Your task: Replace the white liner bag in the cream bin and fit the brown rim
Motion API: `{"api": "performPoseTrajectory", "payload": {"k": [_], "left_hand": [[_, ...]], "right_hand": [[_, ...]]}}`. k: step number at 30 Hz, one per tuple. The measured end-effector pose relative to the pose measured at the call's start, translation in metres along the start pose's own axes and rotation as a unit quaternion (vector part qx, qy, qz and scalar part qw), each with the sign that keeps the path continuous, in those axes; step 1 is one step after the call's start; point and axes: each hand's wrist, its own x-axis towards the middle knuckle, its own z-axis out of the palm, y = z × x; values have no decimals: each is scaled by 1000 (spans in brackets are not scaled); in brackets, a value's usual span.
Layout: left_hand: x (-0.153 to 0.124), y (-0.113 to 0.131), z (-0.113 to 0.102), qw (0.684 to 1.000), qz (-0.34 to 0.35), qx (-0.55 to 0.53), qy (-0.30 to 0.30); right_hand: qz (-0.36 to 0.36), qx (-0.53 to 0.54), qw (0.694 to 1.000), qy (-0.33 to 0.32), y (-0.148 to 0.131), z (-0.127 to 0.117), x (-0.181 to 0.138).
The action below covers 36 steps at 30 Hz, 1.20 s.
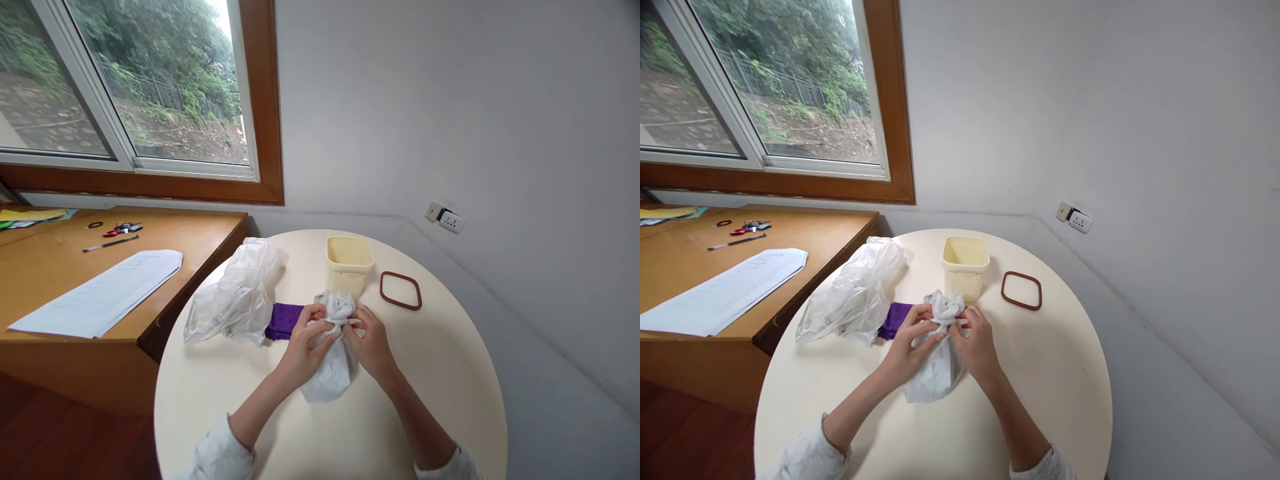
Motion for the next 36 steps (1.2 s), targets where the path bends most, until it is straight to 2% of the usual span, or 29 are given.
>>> {"api": "performPoseTrajectory", "payload": {"k": [3,6,10,13,16,18,21,24,26,29,31,34,36], "left_hand": [[2,2,-4,996,-8,-68,-54],[3,5,-9,991,-18,-94,-92],[2,6,-9,994,-50,-24,-94],[0,5,-7,993,-64,66,-74],[1,5,-9,992,-42,86,-81],[3,5,-11,994,-34,48,-87],[5,5,-15,992,-43,-65,-95],[6,7,-16,976,-51,-188,-99],[5,8,-17,968,-54,-224,-104],[5,7,-16,974,-60,-190,-109],[4,5,-14,986,-56,-119,-100],[2,2,-10,996,-50,14,-70],[1,2,-9,995,-46,65,-65]], "right_hand": [[5,14,1000,25,2,-1,0],[-26,-12,1000,-5,2,-1,-1],[-20,-49,998,-35,5,-1,0],[7,-5,998,-60,4,-4,1],[19,56,993,-103,2,-6,3],[25,67,992,-105,1,-7,3],[35,46,996,-67,2,-6,2],[32,41,997,-55,0,-5,0],[8,33,998,-54,-2,-5,-1],[-44,5,998,-52,-5,-4,-3],[-53,-5,997,-58,-4,-4,-3],[-7,11,998,-69,-4,-5,-2],[36,57,993,-98,-4,-7,-1]]}}
